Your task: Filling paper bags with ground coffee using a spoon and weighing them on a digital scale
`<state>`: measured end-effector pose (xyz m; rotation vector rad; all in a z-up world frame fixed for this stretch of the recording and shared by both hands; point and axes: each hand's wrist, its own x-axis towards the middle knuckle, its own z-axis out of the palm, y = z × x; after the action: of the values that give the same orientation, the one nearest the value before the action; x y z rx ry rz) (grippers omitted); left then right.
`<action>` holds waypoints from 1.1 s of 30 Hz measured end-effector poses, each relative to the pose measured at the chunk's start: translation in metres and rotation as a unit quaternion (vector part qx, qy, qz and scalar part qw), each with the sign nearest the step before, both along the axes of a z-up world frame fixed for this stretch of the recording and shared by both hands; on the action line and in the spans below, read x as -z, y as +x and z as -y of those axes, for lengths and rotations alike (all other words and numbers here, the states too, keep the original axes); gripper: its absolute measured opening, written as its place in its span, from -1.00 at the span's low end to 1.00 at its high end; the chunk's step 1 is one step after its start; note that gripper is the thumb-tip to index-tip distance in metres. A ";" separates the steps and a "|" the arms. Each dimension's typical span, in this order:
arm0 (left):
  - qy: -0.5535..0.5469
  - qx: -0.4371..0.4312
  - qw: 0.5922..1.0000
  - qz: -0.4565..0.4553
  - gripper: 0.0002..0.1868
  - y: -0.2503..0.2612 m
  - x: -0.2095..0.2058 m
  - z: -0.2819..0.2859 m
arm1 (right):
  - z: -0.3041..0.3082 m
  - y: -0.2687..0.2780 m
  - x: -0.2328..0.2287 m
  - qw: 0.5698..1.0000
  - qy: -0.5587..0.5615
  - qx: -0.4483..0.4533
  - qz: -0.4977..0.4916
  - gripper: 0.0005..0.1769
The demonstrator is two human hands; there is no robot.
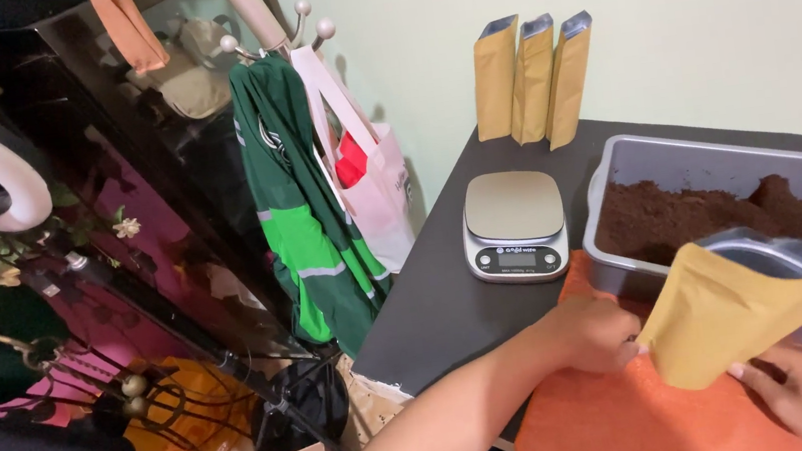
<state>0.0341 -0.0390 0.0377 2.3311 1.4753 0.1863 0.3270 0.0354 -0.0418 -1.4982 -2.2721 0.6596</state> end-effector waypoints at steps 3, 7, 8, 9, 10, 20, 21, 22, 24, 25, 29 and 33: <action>0.064 0.026 0.997 -0.023 -0.56 0.000 0.002 -0.001 | -0.012 0.015 0.019 0.996 0.076 -0.046 -0.033 -0.68; 0.085 0.031 0.991 0.094 -0.60 -0.006 -0.006 0.004 | -0.003 0.015 0.008 0.998 0.029 0.049 -0.010 -0.73; 0.092 0.027 0.990 0.099 -0.60 -0.007 -0.006 0.004 | -0.003 0.014 0.006 0.998 0.036 0.037 -0.018 -0.72; 0.098 0.023 0.990 0.103 -0.60 -0.007 -0.006 0.004 | -0.002 0.013 0.005 0.998 0.043 0.027 -0.027 -0.71; 0.097 0.023 0.990 0.103 -0.60 -0.006 -0.003 0.003 | 0.001 0.008 0.002 0.998 0.042 0.027 -0.027 -0.71; 0.101 0.018 0.992 0.077 -0.63 -0.009 -0.003 0.004 | -0.010 0.015 0.019 0.993 0.099 -0.037 -0.052 -0.70; 0.126 0.010 0.982 0.140 -0.62 -0.010 -0.008 0.008 | -0.009 0.017 0.019 0.995 0.093 0.005 -0.044 -0.68; 0.126 0.011 0.982 0.140 -0.62 -0.007 -0.012 0.008 | -0.010 0.015 0.020 0.995 0.092 0.005 -0.043 -0.68; 0.114 0.018 0.993 0.007 -0.68 -0.001 -0.018 0.009 | -0.011 0.011 0.023 0.993 0.094 -0.070 -0.019 -0.70; 0.113 0.018 0.993 0.006 -0.68 0.000 -0.007 0.003 | -0.008 0.007 0.015 0.993 0.093 -0.070 -0.020 -0.70; 0.039 -0.005 0.999 0.000 -0.65 -0.001 0.009 -0.008 | 0.004 -0.004 -0.008 0.999 -0.027 -0.002 0.038 -0.61; 0.023 -0.002 1.000 0.003 -0.70 -0.003 0.007 -0.006 | 0.015 -0.012 -0.026 0.997 -0.031 0.019 0.070 -0.66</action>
<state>0.0306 -0.0335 0.0310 2.3634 1.4879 0.2299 0.3155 0.0208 -0.0160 -1.6603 -2.3397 0.6388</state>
